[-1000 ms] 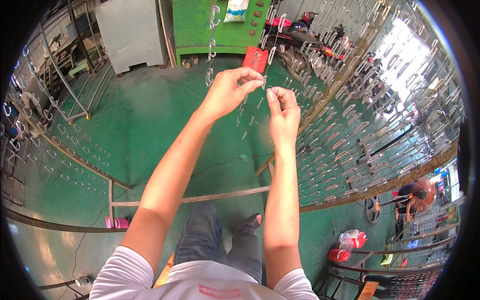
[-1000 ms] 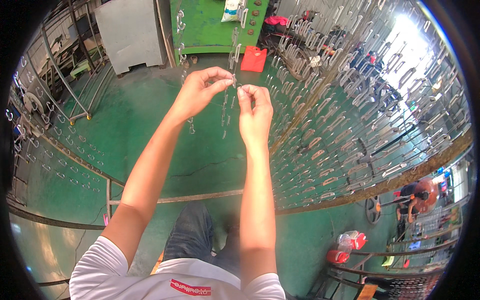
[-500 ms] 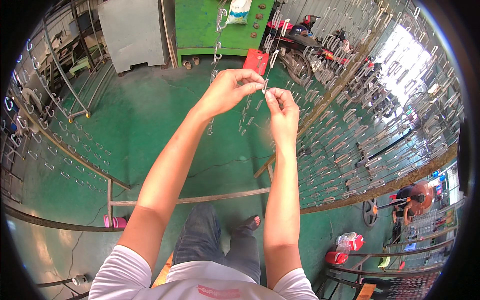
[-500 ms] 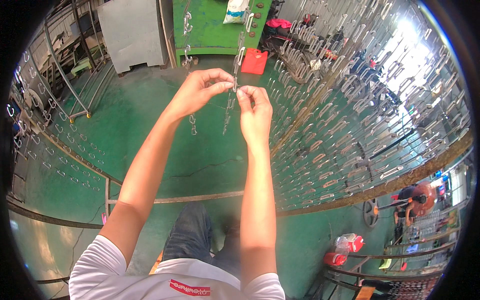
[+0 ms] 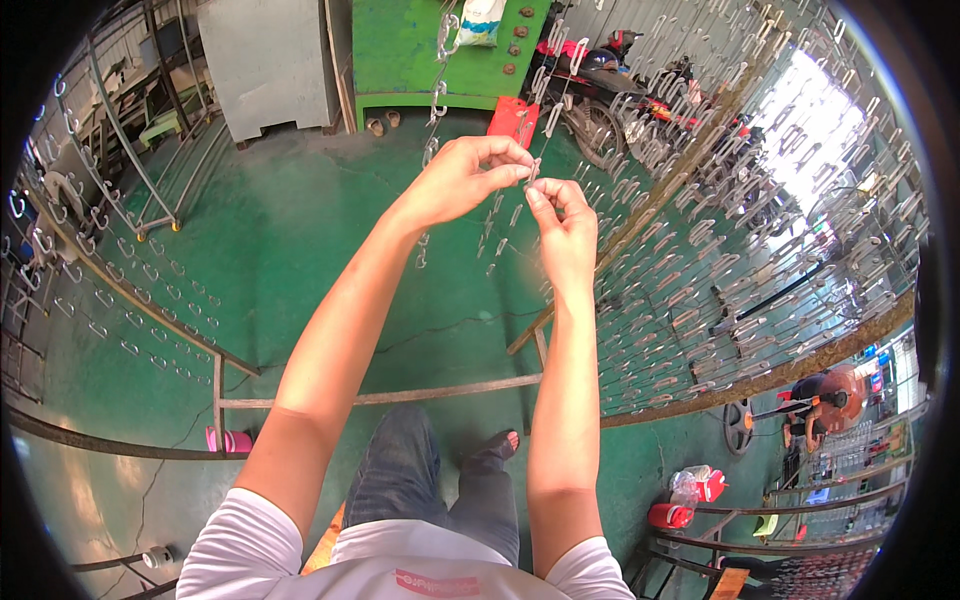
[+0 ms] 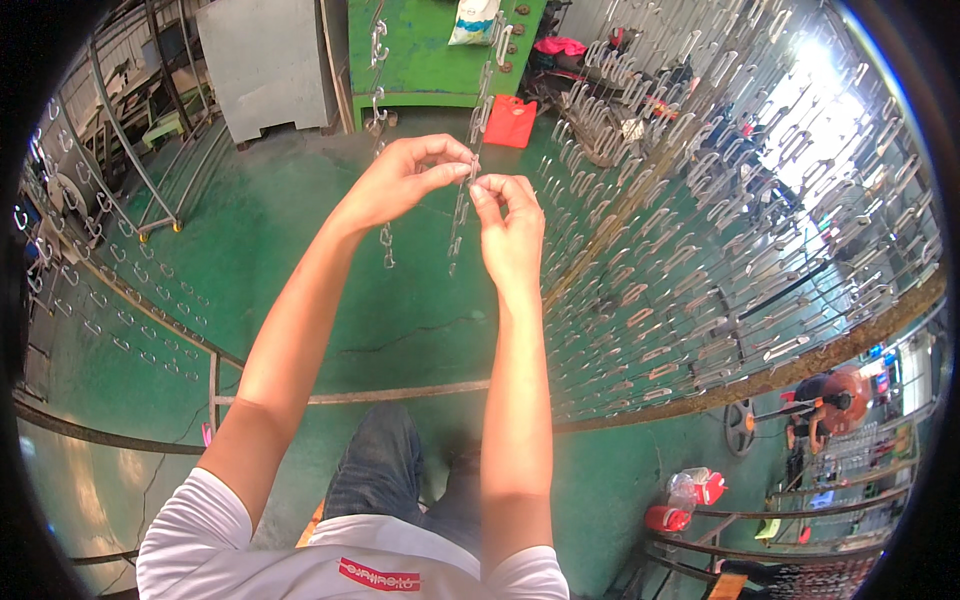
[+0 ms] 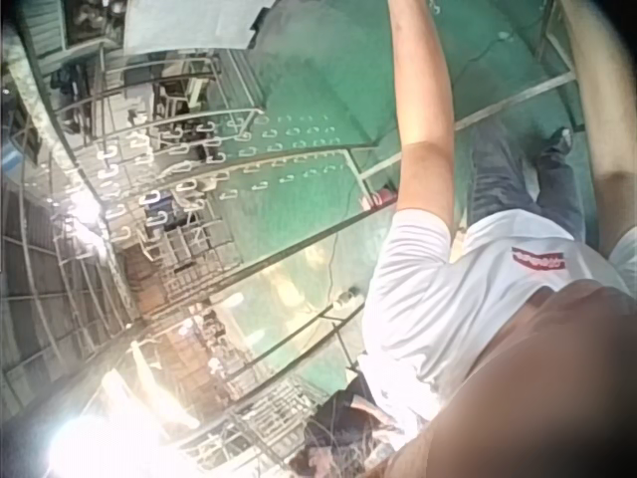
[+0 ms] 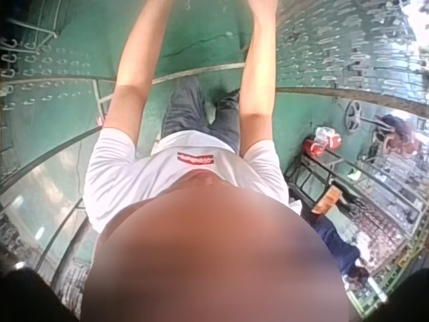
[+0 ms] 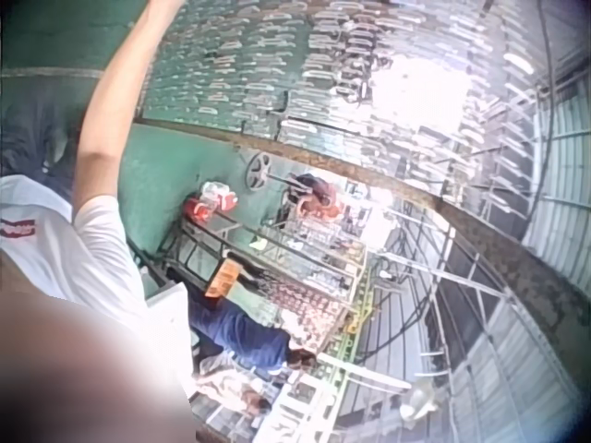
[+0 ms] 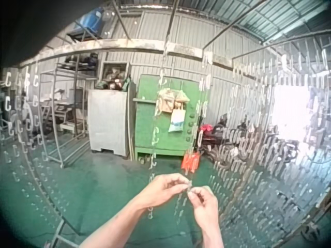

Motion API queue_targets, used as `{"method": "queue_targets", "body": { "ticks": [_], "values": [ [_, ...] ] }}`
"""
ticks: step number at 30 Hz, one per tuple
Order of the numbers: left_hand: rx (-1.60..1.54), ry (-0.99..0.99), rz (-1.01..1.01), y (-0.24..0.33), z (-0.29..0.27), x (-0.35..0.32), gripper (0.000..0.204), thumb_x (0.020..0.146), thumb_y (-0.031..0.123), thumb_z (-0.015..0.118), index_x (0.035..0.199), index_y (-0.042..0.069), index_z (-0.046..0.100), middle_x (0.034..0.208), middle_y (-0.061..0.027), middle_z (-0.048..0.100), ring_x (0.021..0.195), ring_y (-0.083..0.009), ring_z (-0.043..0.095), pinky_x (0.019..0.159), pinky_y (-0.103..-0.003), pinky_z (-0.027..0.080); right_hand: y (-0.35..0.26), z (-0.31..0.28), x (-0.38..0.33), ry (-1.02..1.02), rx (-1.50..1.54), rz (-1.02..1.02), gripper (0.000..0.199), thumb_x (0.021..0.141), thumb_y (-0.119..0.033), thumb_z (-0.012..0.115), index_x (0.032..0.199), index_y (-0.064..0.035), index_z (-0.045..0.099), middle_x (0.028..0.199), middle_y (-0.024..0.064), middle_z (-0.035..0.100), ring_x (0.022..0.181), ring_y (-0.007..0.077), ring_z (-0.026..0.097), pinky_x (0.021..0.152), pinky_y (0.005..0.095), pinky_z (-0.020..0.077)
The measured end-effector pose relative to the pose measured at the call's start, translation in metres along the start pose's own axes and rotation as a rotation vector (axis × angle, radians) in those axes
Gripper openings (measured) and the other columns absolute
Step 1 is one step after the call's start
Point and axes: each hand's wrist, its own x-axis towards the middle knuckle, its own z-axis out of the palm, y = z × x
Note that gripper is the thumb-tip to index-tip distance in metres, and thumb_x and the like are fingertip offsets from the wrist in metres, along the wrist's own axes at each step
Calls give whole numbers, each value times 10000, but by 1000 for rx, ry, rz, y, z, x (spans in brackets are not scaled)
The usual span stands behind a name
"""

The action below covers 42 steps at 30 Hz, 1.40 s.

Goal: The person repeatedly picks up small metal hooks and links them together by hand, then hangs the assembled chains onto a metal rack. The process is continuous and repetitive, with the person working steadily to build and hang multiple chains.

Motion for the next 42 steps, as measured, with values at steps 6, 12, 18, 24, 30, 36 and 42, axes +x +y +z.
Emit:
{"method": "queue_targets", "body": {
  "ticks": [6, 12, 18, 24, 30, 36, 42],
  "values": [
    [140, 128, -59, 10, 5, -10, 229, 892, 155, 616, 1084, 39, 663, 1008, -60, 689, 925, -140, 629, 831, -308, 490, 13, 3, 1, 48, 25, 9, 152, 887, -145, 652, 945, -4, 654, 872, 4, 590, 793, 83, 528, 733, 238, 423],
    [230, 212, -35, 19, 9, -29, 218, 885, 145, 624, 1074, 49, 672, 1014, -68, 696, 915, -147, 639, 760, -298, 499, 25, 9, 1, 90, 66, 65, 135, 853, -110, 659, 936, -4, 653, 859, 54, 603, 773, 135, 579, 741, 272, 462],
    [223, 239, -67, 24, 12, -49, 203, 878, 127, 638, 1063, 55, 679, 1015, -62, 695, 899, -144, 639, 715, -283, 496, 41, 15, 7, 114, 155, 102, 127, 857, -103, 662, 934, -1, 653, 876, 47, 615, 767, 114, 576, 733, 260, 464],
    [202, 250, -81, 28, 11, -66, 181, 878, 116, 636, 1041, 61, 691, 1009, -54, 693, 884, -134, 635, 704, -275, 492, 55, 20, 15, 125, 179, 112, 132, 863, -118, 668, 935, -9, 662, 867, 38, 618, 770, 103, 573, 728, 257, 465],
    [250, 288, -18, 29, 13, -85, 159, 867, 89, 629, 1009, 51, 689, 945, -61, 683, 787, -160, 623, 651, -282, 474, 42, 21, 12, 155, 170, 178, 175, 878, -142, 660, 991, -9, 650, 875, 25, 612, 778, 90, 563, 720, 245, 460],
    [179, 320, -96, 20, 32, -132, 148, 892, 73, 604, 1011, 33, 682, 932, -66, 671, 815, -141, 628, 709, -266, 488, 15, 21, -81, 248, 122, 12, 184, 896, -113, 623, 1047, -11, 601, 870, 42, 589, 801, 118, 561, 721, 247, 462],
    [230, 274, -230, -30, 66, -217, 131, 866, 27, 618, 977, 26, 688, 830, -51, 657, 696, -97, 572, 649, -237, 461, 43, 3, -316, -152, -169, 291, 187, 832, -91, 663, 1015, -88, 622, 880, 101, 626, 732, 263, 625, 653, 355, 500]
  ]
}}
